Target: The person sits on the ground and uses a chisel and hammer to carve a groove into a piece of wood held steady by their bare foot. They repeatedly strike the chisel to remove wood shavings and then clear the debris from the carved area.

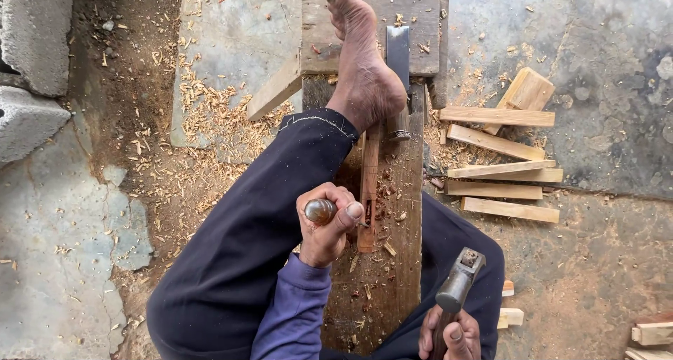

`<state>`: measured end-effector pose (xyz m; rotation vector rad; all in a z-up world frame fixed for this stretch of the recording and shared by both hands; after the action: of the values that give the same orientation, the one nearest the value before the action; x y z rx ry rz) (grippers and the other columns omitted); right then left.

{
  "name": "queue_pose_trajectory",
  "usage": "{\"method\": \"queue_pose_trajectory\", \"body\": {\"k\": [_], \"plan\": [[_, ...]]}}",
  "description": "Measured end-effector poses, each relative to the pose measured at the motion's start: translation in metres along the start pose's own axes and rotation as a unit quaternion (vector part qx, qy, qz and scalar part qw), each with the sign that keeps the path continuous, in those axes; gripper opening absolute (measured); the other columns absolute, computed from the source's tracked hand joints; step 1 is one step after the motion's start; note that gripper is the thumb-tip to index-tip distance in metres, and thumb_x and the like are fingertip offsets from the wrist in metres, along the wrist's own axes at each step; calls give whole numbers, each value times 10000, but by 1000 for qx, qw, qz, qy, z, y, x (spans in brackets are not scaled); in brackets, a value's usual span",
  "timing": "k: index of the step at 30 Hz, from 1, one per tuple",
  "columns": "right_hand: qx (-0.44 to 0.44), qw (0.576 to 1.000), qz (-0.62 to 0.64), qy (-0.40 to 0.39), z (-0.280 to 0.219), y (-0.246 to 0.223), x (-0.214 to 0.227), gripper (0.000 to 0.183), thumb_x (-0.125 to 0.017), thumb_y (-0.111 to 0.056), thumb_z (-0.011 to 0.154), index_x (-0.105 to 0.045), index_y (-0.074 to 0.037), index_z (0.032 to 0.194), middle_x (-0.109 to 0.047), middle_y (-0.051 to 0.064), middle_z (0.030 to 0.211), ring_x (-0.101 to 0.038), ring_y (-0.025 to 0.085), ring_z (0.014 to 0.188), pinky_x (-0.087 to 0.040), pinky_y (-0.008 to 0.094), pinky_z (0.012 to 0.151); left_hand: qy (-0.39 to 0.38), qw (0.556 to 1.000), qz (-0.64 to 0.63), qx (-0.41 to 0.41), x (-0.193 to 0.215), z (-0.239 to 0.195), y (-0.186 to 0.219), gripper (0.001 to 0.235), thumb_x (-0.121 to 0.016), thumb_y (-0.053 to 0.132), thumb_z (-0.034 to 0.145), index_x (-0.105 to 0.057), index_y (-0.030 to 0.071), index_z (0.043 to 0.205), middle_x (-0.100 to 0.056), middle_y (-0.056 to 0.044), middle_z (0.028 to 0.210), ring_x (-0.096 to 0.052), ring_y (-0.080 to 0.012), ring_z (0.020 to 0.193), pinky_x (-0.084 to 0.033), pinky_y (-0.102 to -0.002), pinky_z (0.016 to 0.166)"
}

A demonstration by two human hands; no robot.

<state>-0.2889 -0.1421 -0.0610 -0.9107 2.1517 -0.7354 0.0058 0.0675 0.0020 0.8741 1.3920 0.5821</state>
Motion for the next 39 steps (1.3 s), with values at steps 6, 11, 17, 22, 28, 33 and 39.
{"method": "queue_pose_trajectory", "body": {"k": [6, 11, 17, 22, 28, 33, 39], "plan": [[2, 1000, -9, -2, -3, -3, -1, 543, -741, -456, 882, -568, 56, 932, -581, 151, 609, -596, 202, 466, -519, 332, 418, 9, 1000, -25, 8, 2, -7, -5, 299, -823, 131, 921, -563, 71, 784, -569, 0, 708, -493, -82, 635, -439, -250, 584], [-5, 1000, -23, 0, -6, -2, 2, 591, -759, -496, 848, -571, 59, 927, -576, 150, 603, -589, 206, 461, -512, 334, 427, 28, 998, -48, 20, 4, -6, -7, 279, -813, 114, 902, -568, 69, 775, -567, 0, 683, -482, -72, 589, -420, -235, 530], [-8, 999, -36, 18, -8, -1, 7, 621, -768, -522, 823, -575, 60, 921, -569, 147, 592, -579, 205, 449, -508, 338, 421, 40, 998, -51, 20, 8, -3, -10, 275, -808, 95, 886, -565, 75, 758, -571, -4, 659, -519, -69, 582, -437, -228, 530], [-6, 999, -39, 15, -10, -5, 3, 615, -767, -523, 829, -579, 55, 924, -573, 144, 595, -579, 199, 454, -507, 331, 427, 77, 986, -102, 108, -17, 178, -50, 610, -451, 448, 908, -41, 180, 1272, -65, 20, 1282, -104, -141, 1152, -164, -425, 920], [-15, 999, -44, 25, -12, -4, 7, 620, -773, -523, 813, -583, 58, 919, -574, 142, 596, -584, 204, 456, -510, 335, 423, 36, 983, 54, 169, -35, 236, -72, 1079, -413, 453, 912, 435, 122, 1490, 350, -21, 1654, 293, -172, 1526, 170, -460, 1199], [-15, 999, -39, 16, -13, -3, 7, 618, -774, -521, 820, -588, 60, 924, -581, 141, 610, -583, 200, 468, -511, 330, 434, 101, 979, -87, 157, -34, 232, -62, 1130, -363, 752, 843, 306, 174, 1546, 225, -22, 1676, 177, -159, 1530, 40, -437, 1203], [-12, 999, -31, 10, -11, -5, 6, 613, -779, -511, 823, -591, 62, 932, -587, 141, 621, -586, 201, 476, -513, 332, 436, 104, 977, -81, 166, -34, 232, -64, 1197, -327, 871, 783, 299, 207, 1558, 244, -12, 1676, 214, -147, 1521, 48, -404, 1204]]}}
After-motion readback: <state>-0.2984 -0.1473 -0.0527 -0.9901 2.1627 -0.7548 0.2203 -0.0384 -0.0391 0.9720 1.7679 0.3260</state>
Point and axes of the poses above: each hand's wrist, its own z-axis towards the middle knuckle, its own x-axis out of the back of the hand, y = z × x, the point moved 7 cm from there along z, towards the middle knuckle
